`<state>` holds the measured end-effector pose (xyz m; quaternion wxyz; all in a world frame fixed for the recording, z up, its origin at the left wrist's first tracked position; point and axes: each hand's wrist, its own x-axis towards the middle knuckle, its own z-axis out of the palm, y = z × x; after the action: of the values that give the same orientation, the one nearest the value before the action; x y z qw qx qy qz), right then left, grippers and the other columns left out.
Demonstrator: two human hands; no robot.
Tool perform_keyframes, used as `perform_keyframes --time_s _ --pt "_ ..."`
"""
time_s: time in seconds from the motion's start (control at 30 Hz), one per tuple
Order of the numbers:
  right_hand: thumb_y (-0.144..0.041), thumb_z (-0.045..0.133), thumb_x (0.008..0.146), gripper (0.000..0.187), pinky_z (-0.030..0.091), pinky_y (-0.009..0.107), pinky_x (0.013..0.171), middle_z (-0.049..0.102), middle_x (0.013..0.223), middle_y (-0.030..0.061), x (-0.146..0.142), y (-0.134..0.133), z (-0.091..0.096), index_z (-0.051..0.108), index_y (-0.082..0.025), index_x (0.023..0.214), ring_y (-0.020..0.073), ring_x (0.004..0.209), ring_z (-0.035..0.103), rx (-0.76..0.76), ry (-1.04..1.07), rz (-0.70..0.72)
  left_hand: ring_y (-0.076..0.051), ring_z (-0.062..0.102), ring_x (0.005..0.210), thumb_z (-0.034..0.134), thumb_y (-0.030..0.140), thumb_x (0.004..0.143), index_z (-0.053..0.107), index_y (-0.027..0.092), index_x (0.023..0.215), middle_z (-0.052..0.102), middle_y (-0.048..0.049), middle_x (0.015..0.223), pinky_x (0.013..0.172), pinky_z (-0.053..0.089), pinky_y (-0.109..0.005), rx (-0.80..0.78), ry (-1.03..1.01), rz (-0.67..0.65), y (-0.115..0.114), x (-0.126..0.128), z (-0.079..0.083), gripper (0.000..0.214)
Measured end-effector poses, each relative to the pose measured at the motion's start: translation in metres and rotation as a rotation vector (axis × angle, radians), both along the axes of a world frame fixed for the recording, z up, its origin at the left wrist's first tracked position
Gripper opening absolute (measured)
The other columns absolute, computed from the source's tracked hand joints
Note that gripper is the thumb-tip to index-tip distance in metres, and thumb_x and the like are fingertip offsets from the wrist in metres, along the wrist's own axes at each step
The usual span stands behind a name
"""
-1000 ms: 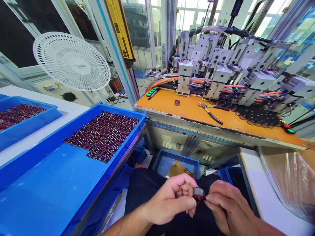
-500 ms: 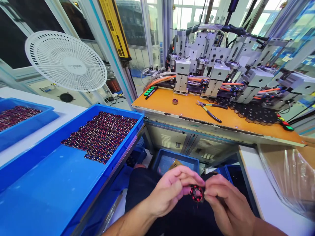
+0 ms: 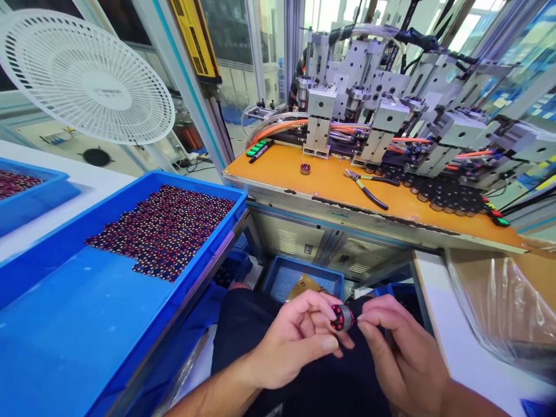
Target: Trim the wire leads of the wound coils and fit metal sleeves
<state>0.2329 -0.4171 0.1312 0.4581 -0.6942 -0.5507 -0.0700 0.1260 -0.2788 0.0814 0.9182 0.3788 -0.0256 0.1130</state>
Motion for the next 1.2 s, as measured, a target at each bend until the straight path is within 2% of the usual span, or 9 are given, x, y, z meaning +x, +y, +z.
perform_keyframes --time_s 0.1,0.2,0.33,0.4,0.5,0.67,0.83,1.03,1.2 --pt "-0.007 0.051 0.091 0.014 0.051 0.020 0.059 0.060 0.072 0.0015 0.002 0.002 0.000 0.059 -0.017 0.086 0.0108 0.065 0.059 0.027 0.117 0.059 -0.017 0.070 0.098 0.082 0.011 0.072 0.060 0.019 0.087 0.068 -0.0017 0.106 0.087 0.054 -0.030 -0.107 -0.063 0.057 0.000 0.002 0.004 0.027" --pt "-0.008 0.051 0.092 0.014 0.052 0.023 0.060 0.058 0.072 0.0014 0.005 0.003 -0.002 0.059 -0.018 0.085 0.0120 0.066 0.058 0.057 0.214 0.161 -0.021 0.068 0.106 0.086 0.024 0.069 0.063 0.019 0.093 0.071 -0.0034 0.102 0.091 0.052 -0.033 -0.194 -0.020 0.059 0.000 0.006 0.003 0.033" --pt "-0.012 0.048 0.095 0.013 0.052 0.024 0.057 0.060 0.073 0.0031 0.008 0.003 -0.003 0.058 -0.018 0.088 0.0128 0.063 0.058 0.038 0.228 0.273 -0.015 0.068 0.062 0.058 0.065 0.083 0.068 0.010 0.089 0.072 -0.0077 0.076 0.060 0.051 -0.024 -0.244 0.155 -0.222 -0.002 0.013 -0.011 0.056" --pt "-0.012 0.047 0.096 0.014 0.052 0.024 0.058 0.061 0.073 0.0035 0.009 0.003 -0.003 0.058 -0.018 0.089 0.0127 0.063 0.059 0.033 0.204 0.296 -0.012 0.060 0.043 0.043 0.071 0.086 0.068 0.008 0.081 0.068 -0.0055 0.061 0.046 0.043 -0.021 -0.269 0.176 -0.391 -0.002 0.015 -0.019 0.068" --pt "-0.011 0.048 0.095 0.014 0.052 0.023 0.057 0.061 0.073 0.0034 0.012 0.003 -0.002 0.059 -0.018 0.090 0.0128 0.063 0.060 0.028 0.162 0.305 -0.013 0.059 0.040 0.034 0.073 0.088 0.066 0.008 0.081 0.068 -0.0062 0.059 0.041 0.038 -0.021 -0.282 0.188 -0.476 0.002 0.017 -0.024 0.073" --pt "-0.012 0.048 0.096 0.013 0.052 0.023 0.057 0.060 0.072 0.0031 0.016 0.001 0.000 0.059 -0.016 0.090 0.0124 0.063 0.059 0.026 0.088 0.322 -0.014 0.062 0.042 0.030 0.078 0.085 0.065 0.007 0.087 0.069 -0.0073 0.062 0.042 0.040 -0.020 -0.286 0.142 -0.439 0.007 0.017 -0.018 0.079" --pt "-0.012 0.048 0.096 0.013 0.052 0.022 0.058 0.060 0.073 0.0034 0.016 -0.001 0.003 0.059 -0.016 0.091 0.0118 0.064 0.059 0.034 0.046 0.300 -0.012 0.065 0.045 0.075 0.042 0.079 0.061 0.013 0.096 0.072 -0.0029 0.067 0.042 0.046 -0.017 -0.137 0.057 -0.286 0.003 0.013 -0.010 0.037" --pt "-0.010 0.048 0.095 0.015 0.051 0.023 0.055 0.061 0.071 0.0026 0.011 -0.001 0.001 0.060 -0.018 0.088 0.0119 0.061 0.058 0.040 0.069 0.228 -0.011 0.069 0.061 0.071 0.030 0.086 0.056 0.016 0.099 0.070 -0.0021 0.076 0.059 0.051 -0.019 0.155 0.113 -0.084 0.001 0.002 0.002 0.024" --pt "-0.010 0.051 0.093 0.015 0.050 0.023 0.056 0.061 0.070 0.0020 0.006 0.001 -0.003 0.059 -0.018 0.084 0.0123 0.061 0.059 0.070 0.100 0.136 -0.009 0.068 0.070 0.074 0.020 0.082 0.054 0.019 0.091 0.061 -0.0006 0.095 0.062 0.051 -0.020 0.168 0.022 0.024 -0.001 0.001 0.006 0.023"
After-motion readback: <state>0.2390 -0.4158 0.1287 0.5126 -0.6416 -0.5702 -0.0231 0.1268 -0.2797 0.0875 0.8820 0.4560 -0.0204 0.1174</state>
